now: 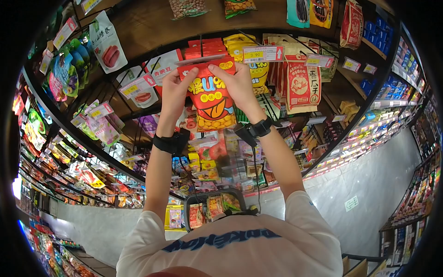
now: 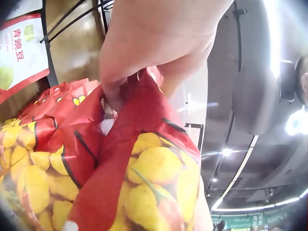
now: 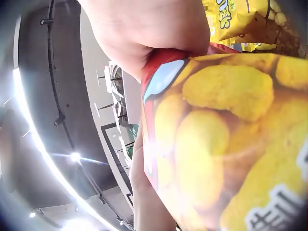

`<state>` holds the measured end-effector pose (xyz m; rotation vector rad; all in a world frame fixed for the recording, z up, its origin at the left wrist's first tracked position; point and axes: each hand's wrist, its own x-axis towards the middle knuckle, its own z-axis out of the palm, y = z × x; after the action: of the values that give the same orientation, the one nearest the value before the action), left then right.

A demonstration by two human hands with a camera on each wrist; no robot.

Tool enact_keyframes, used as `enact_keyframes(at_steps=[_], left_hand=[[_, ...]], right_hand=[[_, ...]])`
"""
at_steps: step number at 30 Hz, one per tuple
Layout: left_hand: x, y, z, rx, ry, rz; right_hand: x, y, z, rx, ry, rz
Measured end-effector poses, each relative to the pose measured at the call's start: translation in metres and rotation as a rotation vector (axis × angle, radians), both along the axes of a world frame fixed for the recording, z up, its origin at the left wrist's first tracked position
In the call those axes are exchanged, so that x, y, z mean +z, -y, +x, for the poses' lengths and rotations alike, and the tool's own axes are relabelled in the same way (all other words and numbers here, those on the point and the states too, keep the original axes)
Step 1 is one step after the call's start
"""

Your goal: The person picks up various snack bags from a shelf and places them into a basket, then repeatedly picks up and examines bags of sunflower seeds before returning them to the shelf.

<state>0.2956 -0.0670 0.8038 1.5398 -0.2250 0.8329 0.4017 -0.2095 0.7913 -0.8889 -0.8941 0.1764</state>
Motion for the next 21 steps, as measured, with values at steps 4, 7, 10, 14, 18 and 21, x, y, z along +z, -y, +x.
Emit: enact_keyframes(at_steps=[4, 7, 10, 14, 18, 21], left_hand=[[0.000, -0.001, -0.001, 0.065, -0.081, 0.023], [-0.013, -0.011, 0.011, 0.072, -0.024, 0.016], [-0.011, -0.010, 0.013, 0.076, -0.037, 0.000], [-0.004, -0.010, 0.015, 0.100, -0.040, 0.041], [-0.008, -0.013, 0.024, 0.184, -0.013, 0.145], [-0.009, -0.011, 0.022, 0.177, 0.010, 0.149]], right_hand=[[-0.006, -0.003, 0.005, 0.004, -0.008, -0.058], [-0.018, -0.011, 0.014, -0.060, 0.056, -0.024], [-0.018, -0.012, 0.015, -0.072, 0.042, -0.034], [-0.016, -0.013, 0.012, -0.135, 0.078, -0.008], [-0.018, -0.014, 0.017, -0.169, 0.088, -0.019], [-0.019, -0.013, 0.026, -0.127, 0.101, -0.066]])
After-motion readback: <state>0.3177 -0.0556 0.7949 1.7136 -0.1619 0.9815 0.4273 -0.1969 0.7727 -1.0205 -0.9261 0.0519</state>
